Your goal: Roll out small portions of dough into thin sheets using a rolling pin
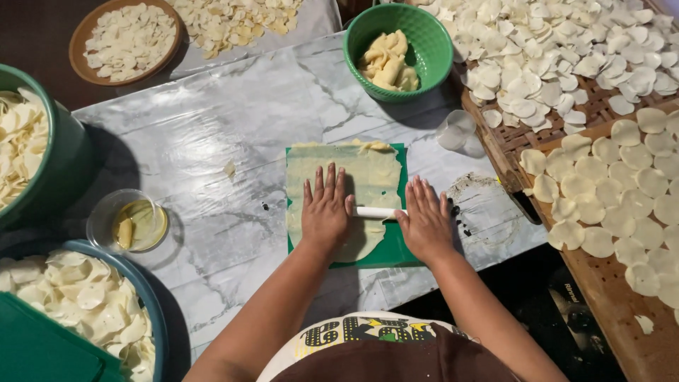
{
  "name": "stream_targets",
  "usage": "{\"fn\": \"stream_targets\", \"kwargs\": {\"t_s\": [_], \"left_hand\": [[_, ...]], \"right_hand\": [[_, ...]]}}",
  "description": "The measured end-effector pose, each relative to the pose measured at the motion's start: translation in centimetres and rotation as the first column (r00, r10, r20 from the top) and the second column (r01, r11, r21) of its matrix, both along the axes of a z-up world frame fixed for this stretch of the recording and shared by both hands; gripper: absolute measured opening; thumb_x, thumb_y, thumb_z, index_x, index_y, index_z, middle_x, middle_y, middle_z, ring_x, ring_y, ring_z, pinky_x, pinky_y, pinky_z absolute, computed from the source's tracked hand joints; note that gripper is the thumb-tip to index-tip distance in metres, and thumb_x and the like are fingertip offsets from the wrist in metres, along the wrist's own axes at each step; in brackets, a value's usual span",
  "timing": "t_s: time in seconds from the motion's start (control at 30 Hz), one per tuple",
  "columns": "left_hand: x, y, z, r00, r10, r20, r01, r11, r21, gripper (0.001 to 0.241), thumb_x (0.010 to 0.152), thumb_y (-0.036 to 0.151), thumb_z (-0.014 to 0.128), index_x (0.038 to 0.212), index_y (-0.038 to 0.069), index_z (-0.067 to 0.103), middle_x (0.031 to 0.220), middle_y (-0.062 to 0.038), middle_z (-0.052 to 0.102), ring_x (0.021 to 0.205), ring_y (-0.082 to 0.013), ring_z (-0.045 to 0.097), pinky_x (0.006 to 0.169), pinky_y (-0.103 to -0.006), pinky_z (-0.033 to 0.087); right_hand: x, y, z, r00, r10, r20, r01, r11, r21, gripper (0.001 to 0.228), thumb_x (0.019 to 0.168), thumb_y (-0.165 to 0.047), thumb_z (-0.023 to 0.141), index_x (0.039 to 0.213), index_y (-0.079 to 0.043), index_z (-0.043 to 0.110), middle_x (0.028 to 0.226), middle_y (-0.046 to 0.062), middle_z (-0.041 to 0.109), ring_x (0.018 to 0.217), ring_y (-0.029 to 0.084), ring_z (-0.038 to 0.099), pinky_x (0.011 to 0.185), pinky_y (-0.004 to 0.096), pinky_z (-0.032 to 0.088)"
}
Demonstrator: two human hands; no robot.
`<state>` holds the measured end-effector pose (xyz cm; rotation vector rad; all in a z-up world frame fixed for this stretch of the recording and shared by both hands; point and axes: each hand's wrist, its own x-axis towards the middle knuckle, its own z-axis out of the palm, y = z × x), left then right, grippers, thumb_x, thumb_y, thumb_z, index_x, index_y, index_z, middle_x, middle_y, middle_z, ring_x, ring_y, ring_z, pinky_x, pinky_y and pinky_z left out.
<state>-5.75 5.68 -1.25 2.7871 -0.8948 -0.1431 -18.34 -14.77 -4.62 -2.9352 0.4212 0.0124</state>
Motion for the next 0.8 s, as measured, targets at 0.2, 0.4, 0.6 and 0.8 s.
{"fn": "stream_targets", "kwargs": {"t_s": [0.2, 0.4, 0.6, 0.8], "left_hand": [[3.6, -2.1, 0.6, 0.996, 0.003, -0.087, 0.002, 0.998, 0.059, 0.068, 0.107, 0.045, 0.020, 0.166, 0.012, 0.010, 0.174, -0.011, 0.004, 0.160, -0.0313, -0.003, 0.127, -0.0559, -0.009], [5.4, -3.0, 2.0, 0.992, 0.004, -0.124, 0.001, 0.999, 0.038, 0.071, 0.106, 0.045, 0.021, 0.166, 0.012, 0.005, 0.174, -0.012, 0.001, 0.160, -0.0302, -0.005, 0.126, -0.0570, -0.011], [3.3, -1.5, 0.9, 0.999, -0.036, -0.039, 0.035, 0.999, -0.023, 0.071, 0.106, 0.047, 0.027, 0.166, 0.012, 0.010, 0.173, -0.013, 0.006, 0.160, -0.0316, 0.000, 0.126, -0.0593, -0.007], [-1.8, 2.5, -0.9, 0.975, -0.129, 0.183, 0.154, 0.980, -0.127, 0.067, 0.106, 0.044, 0.038, 0.163, 0.012, 0.029, 0.166, -0.017, 0.032, 0.155, -0.0360, 0.023, 0.125, -0.0552, 0.012]], "right_hand": [[3.7, -0.8, 1.6, 0.997, -0.080, -0.015, 0.080, 0.997, -0.004, 0.069, 0.109, -0.053, 0.024, 0.167, -0.018, 0.011, 0.174, 0.010, 0.002, 0.160, 0.030, 0.002, 0.125, 0.063, 0.000], [5.8, -1.9, 1.8, 0.993, -0.107, -0.045, 0.109, 0.993, 0.039, 0.069, 0.108, -0.055, 0.023, 0.167, -0.024, 0.008, 0.175, 0.009, -0.002, 0.160, 0.028, -0.001, 0.124, 0.064, 0.001], [2.8, 0.0, 2.4, 0.998, -0.035, 0.057, 0.035, 0.999, -0.013, 0.065, 0.109, -0.055, 0.022, 0.167, -0.025, 0.014, 0.175, 0.010, 0.001, 0.160, 0.030, 0.002, 0.123, 0.063, 0.001], [-4.4, 2.0, 1.9, 0.971, 0.069, 0.228, -0.105, 0.983, 0.149, 0.058, 0.109, -0.036, 0.038, 0.163, -0.015, 0.033, 0.171, 0.014, 0.022, 0.156, 0.037, 0.018, 0.123, 0.055, 0.012]]}}
